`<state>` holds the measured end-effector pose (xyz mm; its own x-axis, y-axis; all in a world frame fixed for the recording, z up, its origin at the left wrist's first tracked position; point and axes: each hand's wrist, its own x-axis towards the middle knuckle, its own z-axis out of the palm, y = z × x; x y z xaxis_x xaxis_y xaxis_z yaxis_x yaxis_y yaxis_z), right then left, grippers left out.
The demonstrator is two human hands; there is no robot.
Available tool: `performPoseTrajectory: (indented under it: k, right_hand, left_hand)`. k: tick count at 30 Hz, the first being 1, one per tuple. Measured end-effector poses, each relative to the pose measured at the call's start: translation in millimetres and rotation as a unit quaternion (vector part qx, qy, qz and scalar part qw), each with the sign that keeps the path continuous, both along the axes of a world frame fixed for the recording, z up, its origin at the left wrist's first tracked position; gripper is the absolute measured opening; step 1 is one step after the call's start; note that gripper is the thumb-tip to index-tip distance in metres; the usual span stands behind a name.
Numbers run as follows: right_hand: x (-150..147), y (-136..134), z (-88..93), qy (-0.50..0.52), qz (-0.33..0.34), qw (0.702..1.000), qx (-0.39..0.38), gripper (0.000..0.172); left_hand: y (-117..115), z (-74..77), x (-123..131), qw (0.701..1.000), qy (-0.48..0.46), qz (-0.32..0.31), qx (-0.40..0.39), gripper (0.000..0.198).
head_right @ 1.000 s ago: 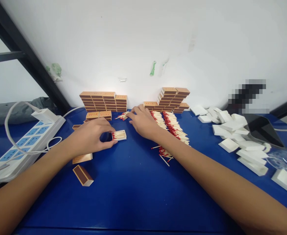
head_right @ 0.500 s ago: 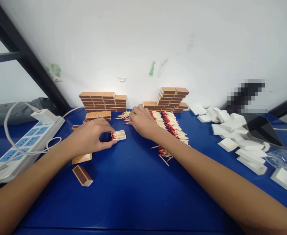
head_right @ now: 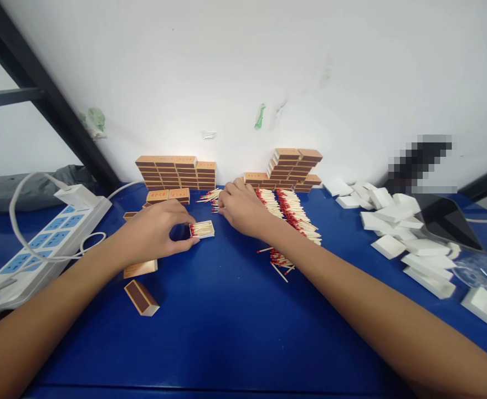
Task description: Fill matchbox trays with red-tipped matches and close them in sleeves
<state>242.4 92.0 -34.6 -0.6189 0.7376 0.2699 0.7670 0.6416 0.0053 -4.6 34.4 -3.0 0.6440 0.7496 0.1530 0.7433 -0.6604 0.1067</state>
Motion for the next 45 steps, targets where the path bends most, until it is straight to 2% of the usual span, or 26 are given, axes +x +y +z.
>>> performPoseTrajectory:
  k: [8, 15, 22, 25, 28, 31, 37, 45]
  right_hand:
    - [-1, 1, 3.1, -0.012, -0.003, 1.0, -0.013, 0.022]
    - [-7, -20, 26.8, 0.041, 0.096, 0.989, -0.108, 0.014]
    - [-22, -36, 26.2, 0.041, 0.134, 0.984, -0.107, 0.017]
    - [-16, -26, 24.7, 0.071, 0.114, 0.986, -0.095, 0.016]
    - [-4, -10, 20.6, 0.095, 0.045, 0.993, -0.044, 0.015]
    - [8, 4, 11.9, 0.08, 0.004, 0.996, -0.036, 0.013]
    - [12, 14, -1.0, 0.062, 0.001, 0.997, -0.042, 0.013]
    - [12, 9, 8.7, 0.073, 0.013, 0.996, -0.057, 0.015]
  left_hand:
    - [0, 0.9, 0, 1.0, 0.003, 0.001, -0.002, 0.025]
    - [1, -1.2, -1, 1.0, 0.008, 0.002, 0.011, 0.025]
    - [0, 1.8, 1, 1.0, 0.021, 0.008, 0.005, 0.025]
    - [0, 1.7, 1, 1.0, 0.016, 0.011, 0.001, 0.026]
    - [-1, 1.6, 1, 1.0, 0.007, 0.008, -0.006, 0.028]
    - [-1, 1.9, 1, 1.0, 0.005, 0.008, -0.009, 0.028]
    - [0, 1.0, 1, 1.0, 0.002, 0.008, -0.009, 0.028]
    - [-1, -0.3, 0, 1.0, 0.001, 0.007, -0.005, 0.027]
